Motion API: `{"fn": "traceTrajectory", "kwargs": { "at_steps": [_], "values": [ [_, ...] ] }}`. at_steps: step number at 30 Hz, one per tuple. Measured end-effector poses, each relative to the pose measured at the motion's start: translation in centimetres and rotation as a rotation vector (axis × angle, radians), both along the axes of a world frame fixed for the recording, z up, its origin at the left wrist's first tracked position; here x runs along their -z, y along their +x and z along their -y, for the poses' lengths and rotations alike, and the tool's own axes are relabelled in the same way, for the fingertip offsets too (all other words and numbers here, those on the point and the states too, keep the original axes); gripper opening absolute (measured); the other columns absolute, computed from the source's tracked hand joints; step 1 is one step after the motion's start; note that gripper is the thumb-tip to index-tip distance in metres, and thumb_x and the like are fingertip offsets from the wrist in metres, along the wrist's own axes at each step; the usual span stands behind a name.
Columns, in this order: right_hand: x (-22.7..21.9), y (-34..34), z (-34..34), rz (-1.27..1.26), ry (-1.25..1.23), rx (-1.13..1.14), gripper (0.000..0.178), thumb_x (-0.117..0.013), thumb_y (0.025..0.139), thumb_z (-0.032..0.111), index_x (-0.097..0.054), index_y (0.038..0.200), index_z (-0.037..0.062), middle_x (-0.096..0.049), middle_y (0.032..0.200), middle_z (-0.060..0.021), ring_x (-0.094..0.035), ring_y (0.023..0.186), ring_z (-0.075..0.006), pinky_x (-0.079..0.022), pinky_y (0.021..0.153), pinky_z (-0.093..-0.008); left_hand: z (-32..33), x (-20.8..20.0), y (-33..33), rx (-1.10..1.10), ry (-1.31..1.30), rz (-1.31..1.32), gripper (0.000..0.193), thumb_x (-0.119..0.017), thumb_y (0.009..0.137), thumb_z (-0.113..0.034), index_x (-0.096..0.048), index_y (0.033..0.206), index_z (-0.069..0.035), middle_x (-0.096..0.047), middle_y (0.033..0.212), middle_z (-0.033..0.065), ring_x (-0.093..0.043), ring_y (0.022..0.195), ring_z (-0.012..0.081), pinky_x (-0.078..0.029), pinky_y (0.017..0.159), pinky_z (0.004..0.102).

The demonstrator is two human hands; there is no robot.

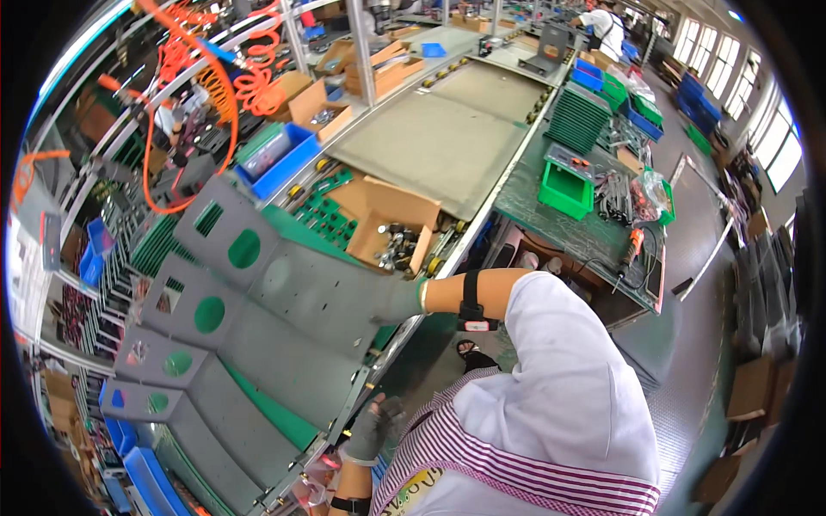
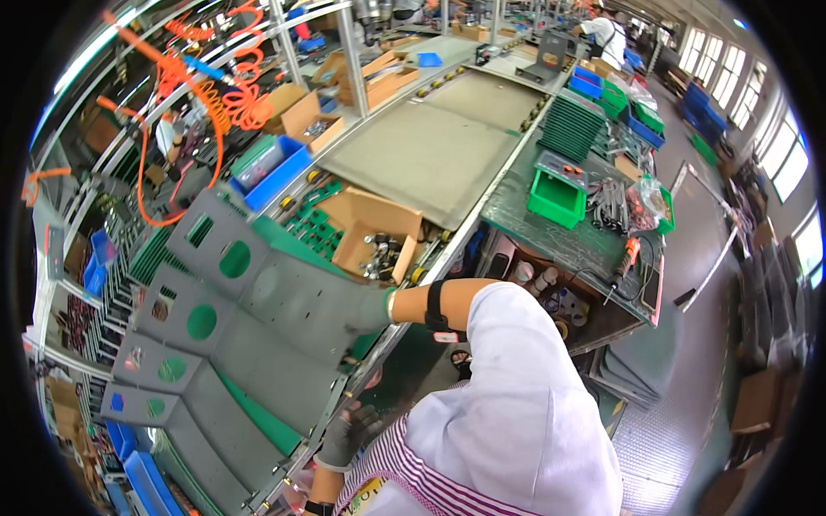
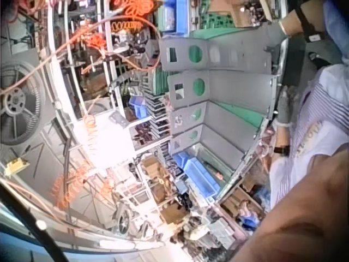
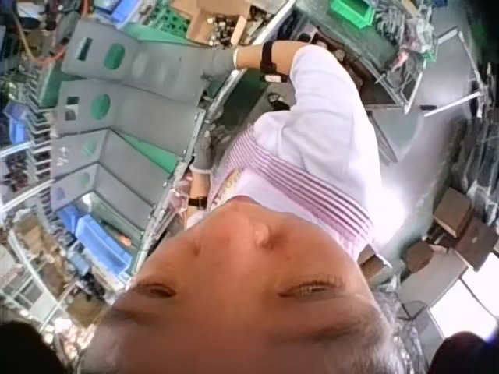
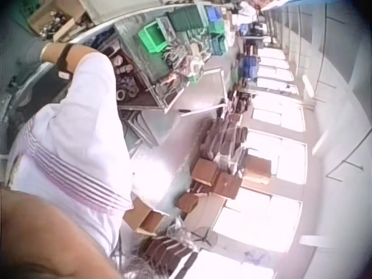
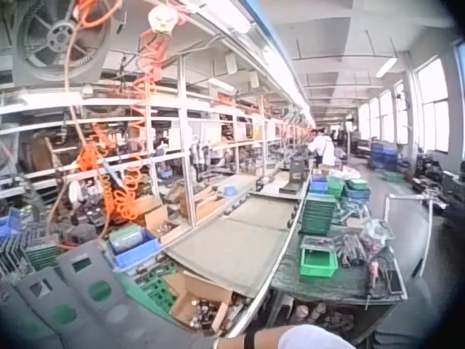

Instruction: Assemble electronic circuit boards and housings on a production line using an electric screwdriver.

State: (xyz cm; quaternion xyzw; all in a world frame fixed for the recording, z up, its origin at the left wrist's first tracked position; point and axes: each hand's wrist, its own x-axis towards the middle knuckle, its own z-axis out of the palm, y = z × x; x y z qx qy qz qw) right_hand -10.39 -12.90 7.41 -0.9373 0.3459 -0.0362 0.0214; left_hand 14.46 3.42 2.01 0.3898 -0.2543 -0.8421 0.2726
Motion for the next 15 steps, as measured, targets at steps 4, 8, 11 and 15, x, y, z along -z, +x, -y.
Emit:
{"fn": "traceTrajectory", "kwargs": {
  "at_steps": [4, 8, 11, 15],
  "values": [
    [-7.6, 1.8, 0.7, 0.030, 0.069, -0.021, 0.020, -0.055, 0.068, 0.030, -0.060, 0.069, 0.0113, -0.058, 0.062, -0.0115, -0.059, 0.058, -0.0304, -0.046, 0.048, -0.0431, 3.6, -4.4, -5.7, -0.234, -0.053, -0.284, 0.046, -0.051, 0.076, -0.052, -0.054, 0.101, -0.014, -0.051, 0.108, 0.0107, -0.046, 0.101, 0.0282, -0.038, 0.086, 0.0465],
    [-6.4, 3.9, 0.0, 0.356, -0.192, -0.147, 0.015, -0.050, 0.068, 0.023, -0.052, 0.065, 0.0083, -0.048, 0.048, -0.0127, -0.050, 0.044, -0.0299, -0.034, 0.035, -0.0389, 6.4, -7.9, -9.2, -0.748, -0.102, -0.243, 0.054, -0.050, 0.073, -0.057, -0.050, 0.107, -0.015, -0.048, 0.114, 0.0071, -0.045, 0.102, 0.0235, -0.038, 0.086, 0.0435],
    [-2.9, 6.5, -0.7, 0.543, -0.137, -0.233, 0.015, -0.048, 0.070, 0.020, -0.048, 0.075, 0.0054, -0.048, 0.049, -0.0135, -0.047, 0.038, -0.0283, -0.033, 0.034, -0.0404, 7.2, -7.5, -10.4, -0.773, -0.194, -0.263, 0.054, -0.051, 0.078, -0.048, -0.043, 0.118, -0.012, -0.048, 0.113, 0.0085, -0.046, 0.101, 0.0220, -0.038, 0.084, 0.0431],
    [-5.2, 4.7, -0.2, 0.341, 0.353, -0.418, 0.046, -0.055, 0.062, 0.019, -0.046, 0.104, 0.0013, -0.056, 0.061, -0.0168, -0.058, 0.058, -0.0344, -0.045, 0.052, -0.0436, 6.2, -9.9, -11.0, -1.056, -0.047, -0.053, 0.043, -0.053, 0.079, -0.031, -0.046, 0.111, -0.004, -0.052, 0.101, 0.0124, -0.049, 0.092, 0.0268, -0.042, 0.080, 0.0410]
  ]
}}
